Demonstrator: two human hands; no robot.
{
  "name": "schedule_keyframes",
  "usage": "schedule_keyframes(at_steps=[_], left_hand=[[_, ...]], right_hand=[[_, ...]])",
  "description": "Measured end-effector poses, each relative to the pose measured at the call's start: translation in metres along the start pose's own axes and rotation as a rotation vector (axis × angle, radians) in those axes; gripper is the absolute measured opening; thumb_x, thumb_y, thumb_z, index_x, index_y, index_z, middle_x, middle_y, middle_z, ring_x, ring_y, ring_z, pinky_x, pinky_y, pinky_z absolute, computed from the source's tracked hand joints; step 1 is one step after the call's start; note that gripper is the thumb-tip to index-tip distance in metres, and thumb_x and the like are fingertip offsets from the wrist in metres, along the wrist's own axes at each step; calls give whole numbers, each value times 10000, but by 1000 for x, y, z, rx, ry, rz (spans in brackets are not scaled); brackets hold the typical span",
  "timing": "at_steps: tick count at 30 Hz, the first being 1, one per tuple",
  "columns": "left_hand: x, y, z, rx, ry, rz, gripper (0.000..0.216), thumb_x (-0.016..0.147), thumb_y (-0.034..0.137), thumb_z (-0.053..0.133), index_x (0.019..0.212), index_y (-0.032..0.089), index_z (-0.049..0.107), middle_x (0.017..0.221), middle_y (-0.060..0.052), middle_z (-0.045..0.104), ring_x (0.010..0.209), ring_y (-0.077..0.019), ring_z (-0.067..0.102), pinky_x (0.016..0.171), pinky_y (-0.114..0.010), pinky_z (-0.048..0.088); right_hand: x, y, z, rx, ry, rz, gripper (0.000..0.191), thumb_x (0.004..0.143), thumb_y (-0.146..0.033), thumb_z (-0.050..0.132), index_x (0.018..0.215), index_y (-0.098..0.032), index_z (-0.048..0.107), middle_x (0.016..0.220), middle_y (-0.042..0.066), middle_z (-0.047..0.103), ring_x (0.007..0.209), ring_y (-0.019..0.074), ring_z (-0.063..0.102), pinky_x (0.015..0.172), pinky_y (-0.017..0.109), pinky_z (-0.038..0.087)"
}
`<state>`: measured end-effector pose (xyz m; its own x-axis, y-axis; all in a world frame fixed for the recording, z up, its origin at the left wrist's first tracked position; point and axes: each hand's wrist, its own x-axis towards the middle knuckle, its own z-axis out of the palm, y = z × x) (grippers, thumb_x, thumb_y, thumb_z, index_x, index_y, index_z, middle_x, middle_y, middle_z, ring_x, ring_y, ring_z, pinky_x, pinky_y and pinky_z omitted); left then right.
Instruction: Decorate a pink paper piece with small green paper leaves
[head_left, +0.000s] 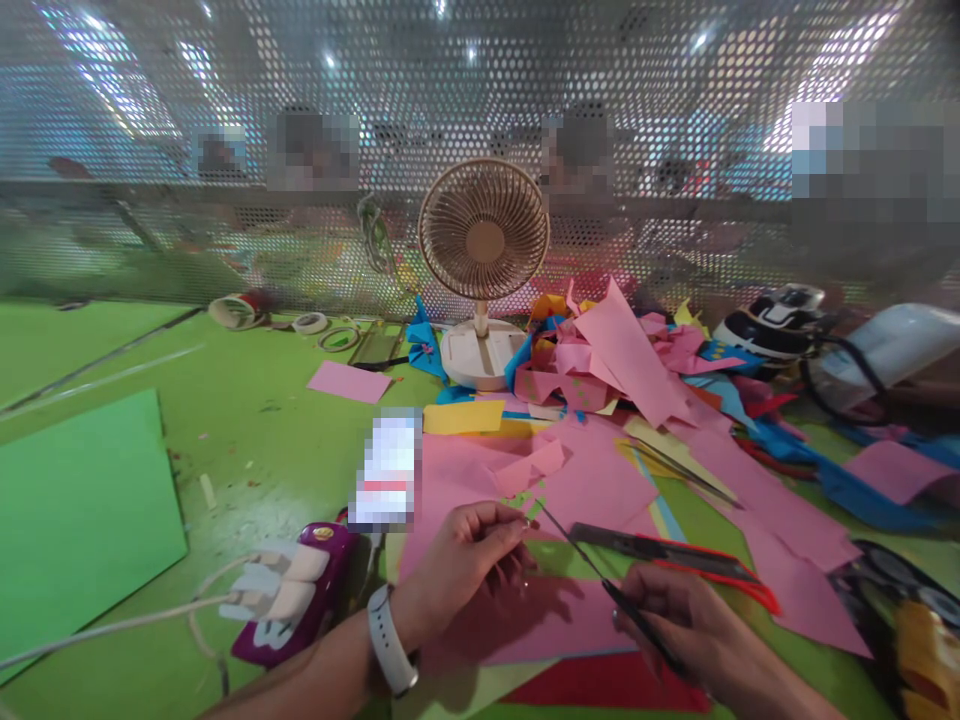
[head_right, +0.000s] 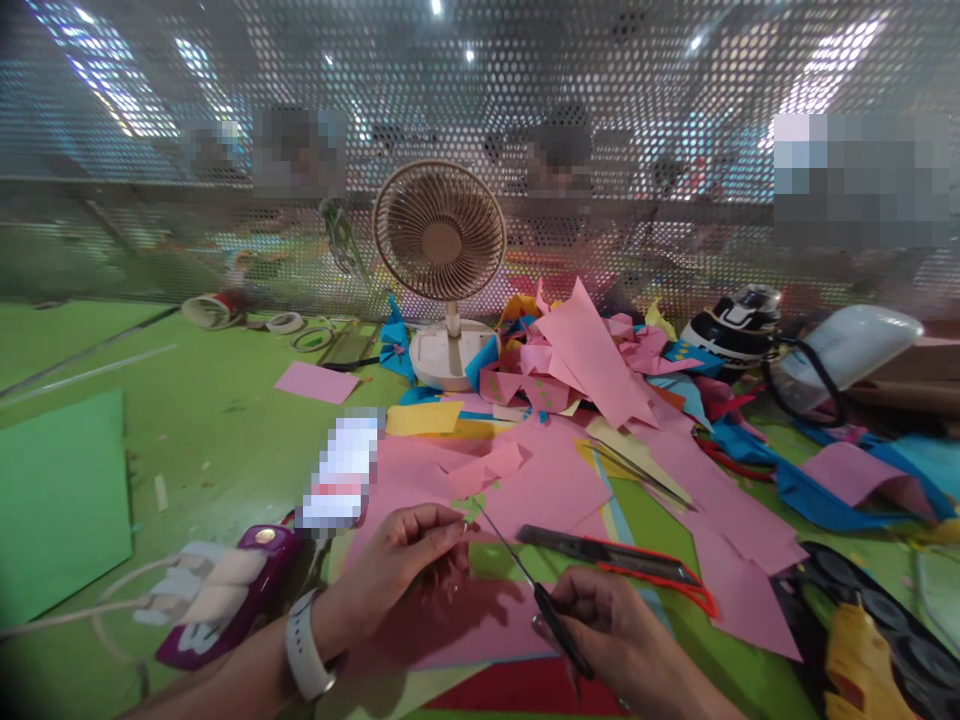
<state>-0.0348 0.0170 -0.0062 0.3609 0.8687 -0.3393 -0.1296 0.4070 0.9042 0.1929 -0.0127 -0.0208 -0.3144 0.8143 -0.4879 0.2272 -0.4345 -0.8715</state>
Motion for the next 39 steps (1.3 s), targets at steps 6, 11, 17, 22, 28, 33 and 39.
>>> schedule_keyframes(at_steps=[6, 11, 17, 22, 28, 33, 39], left_hand=[[1, -1, -1, 33, 22, 4, 251, 795, 369, 545, 810, 120, 568, 648, -30, 619, 484, -79, 528, 481, -199, 382], [2, 0, -1, 70, 40, 8, 259, 805, 378, 529, 820, 122, 567, 655, -34, 620, 483, -76, 523, 474, -194, 371], [0, 0, 0, 70, 65, 49, 253, 812, 376, 525, 808, 127, 564, 643, -27, 617, 473, -68, 499, 455, -185, 348], [-1, 1, 2, 24, 45, 43, 242, 802, 368, 544, 806, 127, 568, 631, -19, 615, 463, -69, 513, 464, -189, 364], [-1, 1, 2, 12, 18, -8, 302, 795, 360, 559, 980, 124, 592, 642, -24, 629, 440, -58, 509, 419, -169, 327], [-2, 1, 1, 13, 10, -20, 377, 779, 364, 577, 1070, 124, 574, 641, -28, 638, 455, -69, 524, 421, -174, 329], [-2, 2, 1, 21, 19, -25, 414, 762, 387, 591, 1081, 123, 572, 644, -27, 642, 450, -72, 524, 431, -185, 341]], right_hand=[[0, 2, -1, -30, -4, -19, 439, 658, -564, 624, 639, -155, 466, 498, -61, 418, 429, 32, 308, 389, 151, 240], [2, 3, 1, -10, 37, -25, 488, 599, -618, 630, 624, -161, 458, 482, -62, 425, 394, 23, 295, 348, 147, 208], [0, 0, -4, -50, -63, 1, 448, 710, -605, 528, 690, -162, 469, 457, -62, 480, 289, 2, 217, 292, 153, 144], [-7, -10, -2, -25, -122, 21, 477, 687, -621, 544, 708, -147, 498, 495, -52, 482, 324, 8, 257, 309, 149, 173], [-6, -9, 1, 11, -138, -56, 434, 706, -566, 573, 681, -137, 515, 532, -42, 452, 415, 34, 316, 369, 161, 218], [-5, -8, 2, 13, -142, -51, 454, 694, -591, 567, 658, -145, 484, 520, -58, 415, 403, 27, 252, 365, 167, 180], [-9, -17, 5, 8, -127, -26, 443, 683, -584, 578, 654, -154, 477, 517, -57, 424, 405, 33, 271, 367, 171, 194]])
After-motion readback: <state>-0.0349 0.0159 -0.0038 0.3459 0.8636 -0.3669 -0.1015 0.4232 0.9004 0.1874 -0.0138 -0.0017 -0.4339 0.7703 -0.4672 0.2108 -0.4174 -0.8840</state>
